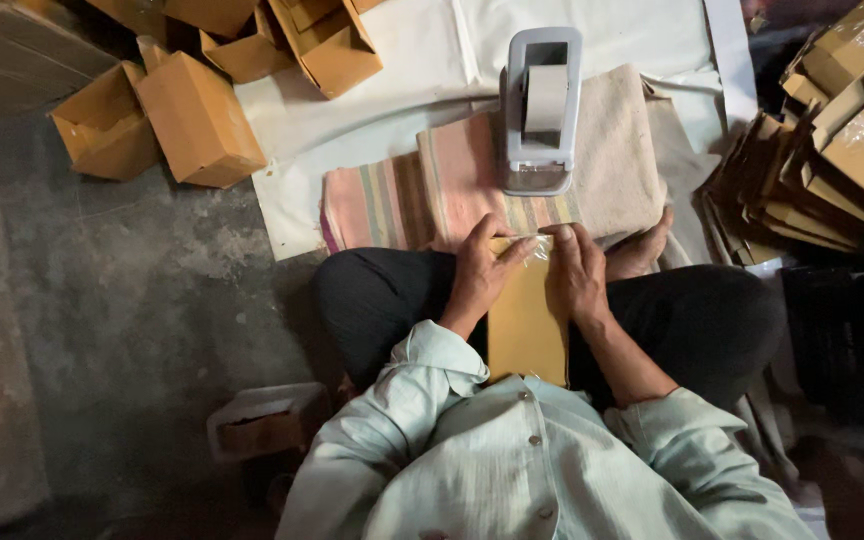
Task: The person sits on the floor and repeatedly folds the flaps of small cardboard boxes, then uses a tape dispenser to apply clear tape to seal them. The sealed boxes are placed into a growing stack to the right.
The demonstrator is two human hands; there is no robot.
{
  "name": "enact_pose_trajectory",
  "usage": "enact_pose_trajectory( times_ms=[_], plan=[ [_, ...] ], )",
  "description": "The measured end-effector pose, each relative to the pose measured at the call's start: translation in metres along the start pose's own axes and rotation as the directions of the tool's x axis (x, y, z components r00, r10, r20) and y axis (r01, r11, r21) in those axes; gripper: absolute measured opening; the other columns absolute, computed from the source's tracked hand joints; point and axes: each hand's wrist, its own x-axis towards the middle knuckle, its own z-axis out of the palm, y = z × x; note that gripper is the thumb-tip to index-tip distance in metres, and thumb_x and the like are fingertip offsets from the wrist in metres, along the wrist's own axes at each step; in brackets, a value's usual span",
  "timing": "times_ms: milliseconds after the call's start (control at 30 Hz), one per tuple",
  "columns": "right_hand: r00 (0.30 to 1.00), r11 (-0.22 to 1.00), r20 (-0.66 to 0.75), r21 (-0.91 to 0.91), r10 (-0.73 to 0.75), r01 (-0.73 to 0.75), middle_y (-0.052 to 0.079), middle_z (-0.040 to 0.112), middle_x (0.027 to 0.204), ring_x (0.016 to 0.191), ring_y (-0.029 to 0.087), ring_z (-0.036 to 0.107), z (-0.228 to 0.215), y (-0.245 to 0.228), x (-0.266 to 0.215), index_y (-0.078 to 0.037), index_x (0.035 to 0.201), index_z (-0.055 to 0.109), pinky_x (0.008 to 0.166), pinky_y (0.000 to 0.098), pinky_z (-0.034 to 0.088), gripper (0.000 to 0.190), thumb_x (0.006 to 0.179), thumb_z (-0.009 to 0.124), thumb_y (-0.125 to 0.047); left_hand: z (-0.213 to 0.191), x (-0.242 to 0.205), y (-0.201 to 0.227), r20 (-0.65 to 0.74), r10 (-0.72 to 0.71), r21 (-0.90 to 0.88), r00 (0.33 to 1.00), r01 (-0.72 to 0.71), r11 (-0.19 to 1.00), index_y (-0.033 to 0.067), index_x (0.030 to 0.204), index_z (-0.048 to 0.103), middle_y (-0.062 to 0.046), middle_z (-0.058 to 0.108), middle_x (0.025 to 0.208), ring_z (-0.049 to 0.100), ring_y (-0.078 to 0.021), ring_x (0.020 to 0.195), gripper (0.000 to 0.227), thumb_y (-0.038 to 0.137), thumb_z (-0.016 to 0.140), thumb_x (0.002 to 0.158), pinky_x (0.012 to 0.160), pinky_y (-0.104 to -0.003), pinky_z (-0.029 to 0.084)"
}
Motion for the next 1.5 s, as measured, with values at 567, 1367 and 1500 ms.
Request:
enact_pose_trajectory(
  times_ms=[567,1367,1500],
  plan=[
    [0.924,0.912,0.119,0.153,0.364,-0.38,0.001,0.064,0.084,0.068,0.009,0.056,0.003,-0.017,0.036,0.001,0.111,0.064,0.058,0.0273,0.046,0.031,0.1,0.067,-0.028,0.009,0.051,0.017,-0.287,0.406,0.419,0.867,-0.267,0.868,0.0082,0.123,0.063,-0.015,0.062,0.115,0.054,-0.0343,0.114,0.033,0.033,0.066,0.102,0.102,-0.048,0.041],
    [0.96,0.907,0.176,0.327,0.218,-0.266,0.001,0.06,0.084,0.066,0.009,0.053,0.009,0.013,0.08,-0.002,0.112,0.058,0.053,0.0257,0.042,0.025,0.1,0.068,-0.021,0.008,0.088,0.032,-0.049,-0.117,-0.146,0.992,0.109,0.983,0.0004,0.097,0.079,-0.012,0.078,0.083,0.071,-0.0164,0.07,0.025,0.025,0.078,0.092,0.064,-0.029,0.055],
    [0.952,0.921,0.249,0.299,0.176,-0.248,0.0,0.068,0.096,0.08,0.007,0.064,-0.004,0.009,0.079,-0.003,0.122,0.059,0.067,0.0231,0.053,0.031,0.099,0.065,-0.023,0.01,0.063,0.01,-0.055,-0.363,-0.249,0.93,0.34,0.907,0.0016,0.105,0.077,-0.005,0.077,0.081,0.066,-0.0074,0.063,0.02,0.017,0.071,0.093,0.048,-0.022,0.045]
  ],
)
